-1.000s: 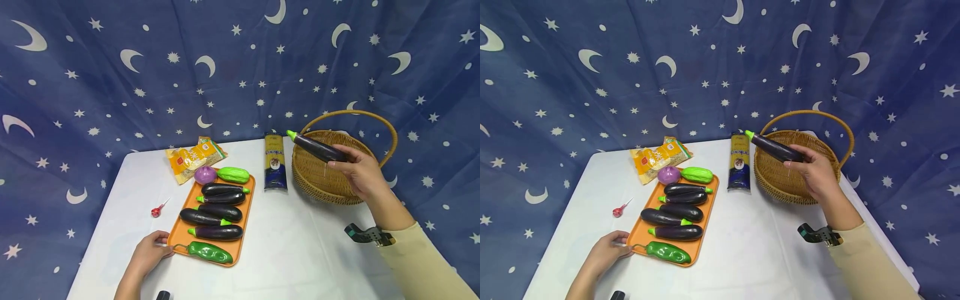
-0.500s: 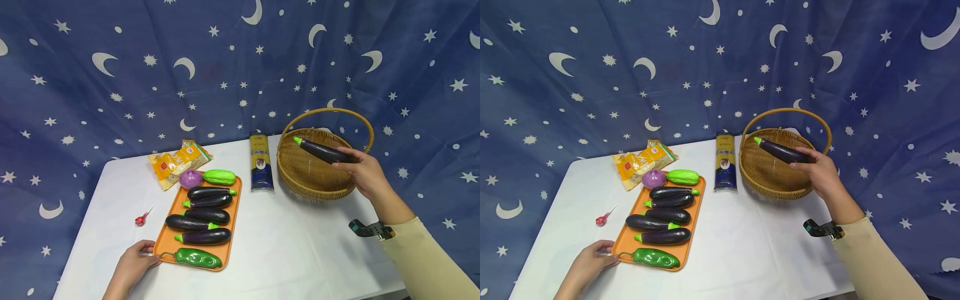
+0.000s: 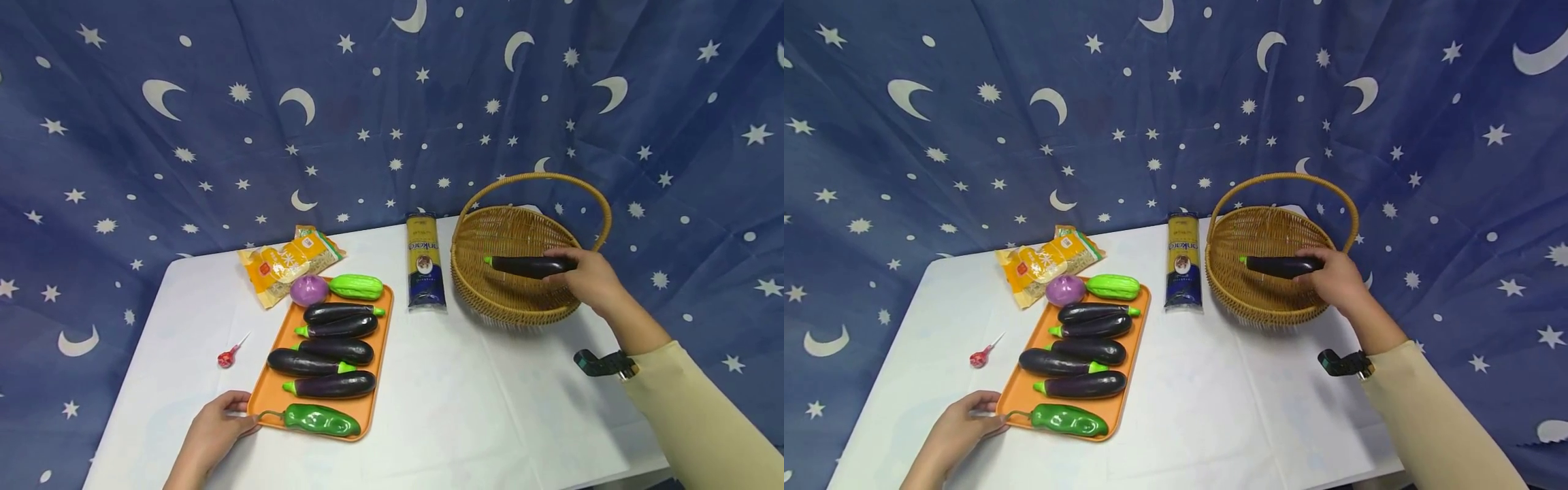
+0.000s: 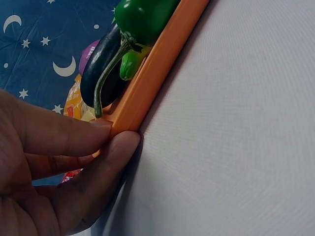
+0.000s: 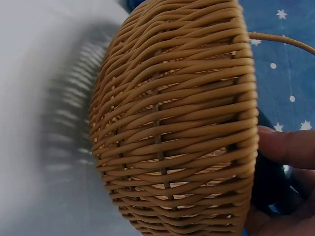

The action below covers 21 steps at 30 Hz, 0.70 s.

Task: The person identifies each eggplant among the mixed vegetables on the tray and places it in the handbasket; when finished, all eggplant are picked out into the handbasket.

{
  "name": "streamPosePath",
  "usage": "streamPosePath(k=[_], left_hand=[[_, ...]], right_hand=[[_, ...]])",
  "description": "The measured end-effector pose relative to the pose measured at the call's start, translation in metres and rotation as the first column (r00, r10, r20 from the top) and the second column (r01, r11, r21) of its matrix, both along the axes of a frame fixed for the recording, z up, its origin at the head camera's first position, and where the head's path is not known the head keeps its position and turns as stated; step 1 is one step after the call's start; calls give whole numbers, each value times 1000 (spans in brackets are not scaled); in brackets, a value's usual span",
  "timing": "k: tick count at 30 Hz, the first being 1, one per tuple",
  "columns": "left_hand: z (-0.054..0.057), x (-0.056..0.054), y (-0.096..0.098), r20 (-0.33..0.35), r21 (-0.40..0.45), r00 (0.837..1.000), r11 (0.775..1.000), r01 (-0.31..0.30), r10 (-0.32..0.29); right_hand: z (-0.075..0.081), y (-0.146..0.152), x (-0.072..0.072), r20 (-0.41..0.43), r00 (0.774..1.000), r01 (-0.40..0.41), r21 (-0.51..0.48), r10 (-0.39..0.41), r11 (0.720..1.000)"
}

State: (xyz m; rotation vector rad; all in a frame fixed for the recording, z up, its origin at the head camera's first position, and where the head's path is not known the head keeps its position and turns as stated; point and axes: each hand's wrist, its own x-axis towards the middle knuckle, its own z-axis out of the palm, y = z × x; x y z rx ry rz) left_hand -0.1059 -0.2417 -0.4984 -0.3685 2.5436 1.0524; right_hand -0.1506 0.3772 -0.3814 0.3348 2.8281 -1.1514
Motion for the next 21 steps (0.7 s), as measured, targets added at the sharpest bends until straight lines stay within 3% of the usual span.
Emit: streamPosePath(k=[5, 12, 21], left_hand=[[1, -1, 0, 8, -6, 1000, 1000, 3, -3], [1, -4, 1, -5, 0, 1000, 1000, 14, -14], [-2, -1, 0, 1, 20, 1000, 1000, -18, 18]], right_hand=[[-4, -4, -6, 42, 996, -82, 134, 76, 988], [-7, -5, -10, 74, 987, -154, 234, 141, 960], [-8, -9, -10, 118, 981, -179, 241, 154, 954]])
